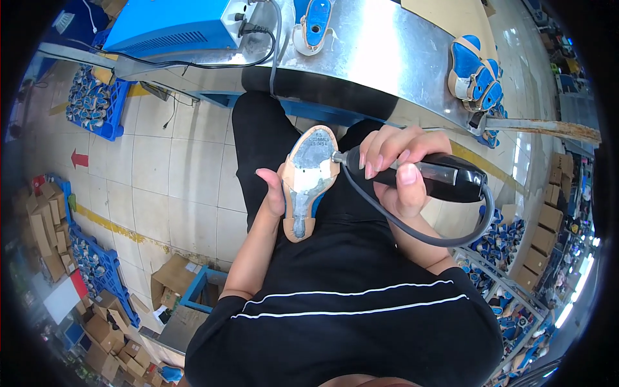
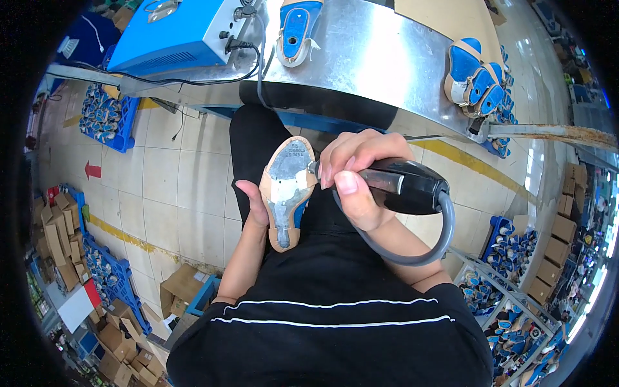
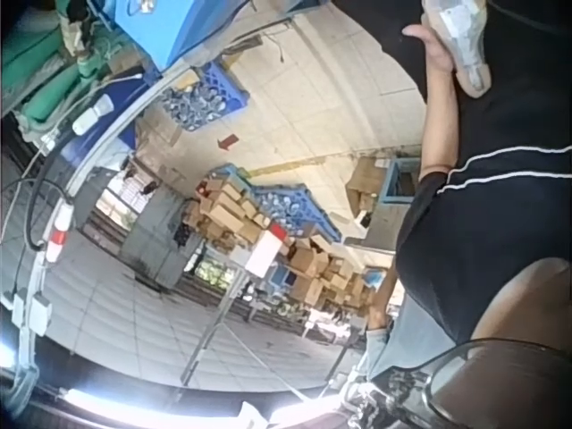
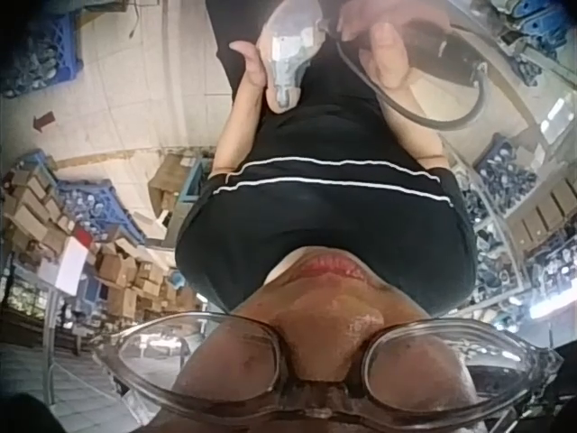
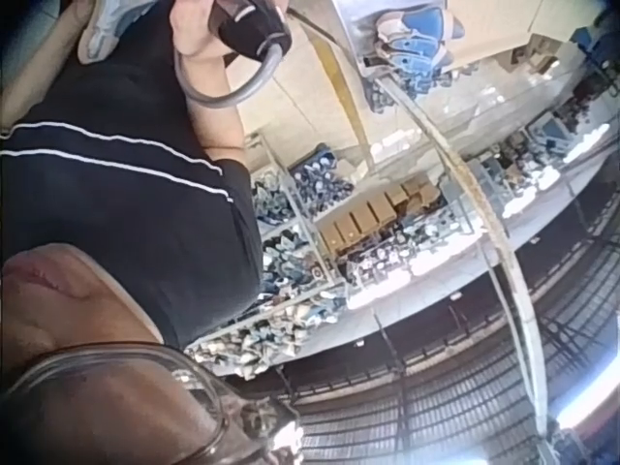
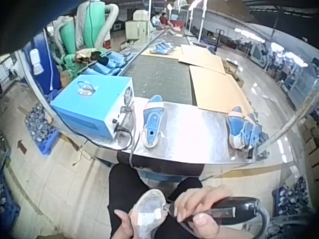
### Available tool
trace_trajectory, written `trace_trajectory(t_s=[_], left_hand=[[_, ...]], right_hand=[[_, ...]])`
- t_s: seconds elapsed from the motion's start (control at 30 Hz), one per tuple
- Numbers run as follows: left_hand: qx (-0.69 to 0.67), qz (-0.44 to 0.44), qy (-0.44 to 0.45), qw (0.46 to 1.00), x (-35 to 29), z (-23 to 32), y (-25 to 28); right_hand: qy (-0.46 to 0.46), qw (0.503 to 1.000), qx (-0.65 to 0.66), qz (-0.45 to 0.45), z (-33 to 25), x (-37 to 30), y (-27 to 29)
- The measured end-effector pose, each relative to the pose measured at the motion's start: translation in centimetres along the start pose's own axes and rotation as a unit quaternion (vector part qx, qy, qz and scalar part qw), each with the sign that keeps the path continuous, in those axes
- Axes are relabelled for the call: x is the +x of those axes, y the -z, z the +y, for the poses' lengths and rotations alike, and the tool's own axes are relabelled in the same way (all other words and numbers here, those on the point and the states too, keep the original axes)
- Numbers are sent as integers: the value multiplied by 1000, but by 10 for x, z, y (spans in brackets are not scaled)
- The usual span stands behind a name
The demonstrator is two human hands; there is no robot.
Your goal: The recorder is using a heat gun or ultrasonic tool to smooth or seal edges on blue sandals in a factory environment.
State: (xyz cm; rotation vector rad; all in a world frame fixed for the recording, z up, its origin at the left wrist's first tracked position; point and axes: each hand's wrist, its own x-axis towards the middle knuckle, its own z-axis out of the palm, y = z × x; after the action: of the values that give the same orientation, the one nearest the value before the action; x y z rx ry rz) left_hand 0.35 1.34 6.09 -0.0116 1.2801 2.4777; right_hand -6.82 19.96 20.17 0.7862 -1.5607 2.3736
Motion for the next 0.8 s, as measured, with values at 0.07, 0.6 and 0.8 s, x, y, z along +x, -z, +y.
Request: trace_trajectory(t_s=[0.07, 0.6, 0.8], left_hand=[[-9, 5, 1, 1000, -2, -1, 2], [11, -19, 28, 999, 2, -7, 5], [-51, 5, 33, 998, 6, -10, 6]], right_hand=[[-5, 1000, -8, -9, -2, -1, -1], [119, 983, -134, 40, -19, 3, 41], [54, 998, -15, 21, -21, -5, 29]])
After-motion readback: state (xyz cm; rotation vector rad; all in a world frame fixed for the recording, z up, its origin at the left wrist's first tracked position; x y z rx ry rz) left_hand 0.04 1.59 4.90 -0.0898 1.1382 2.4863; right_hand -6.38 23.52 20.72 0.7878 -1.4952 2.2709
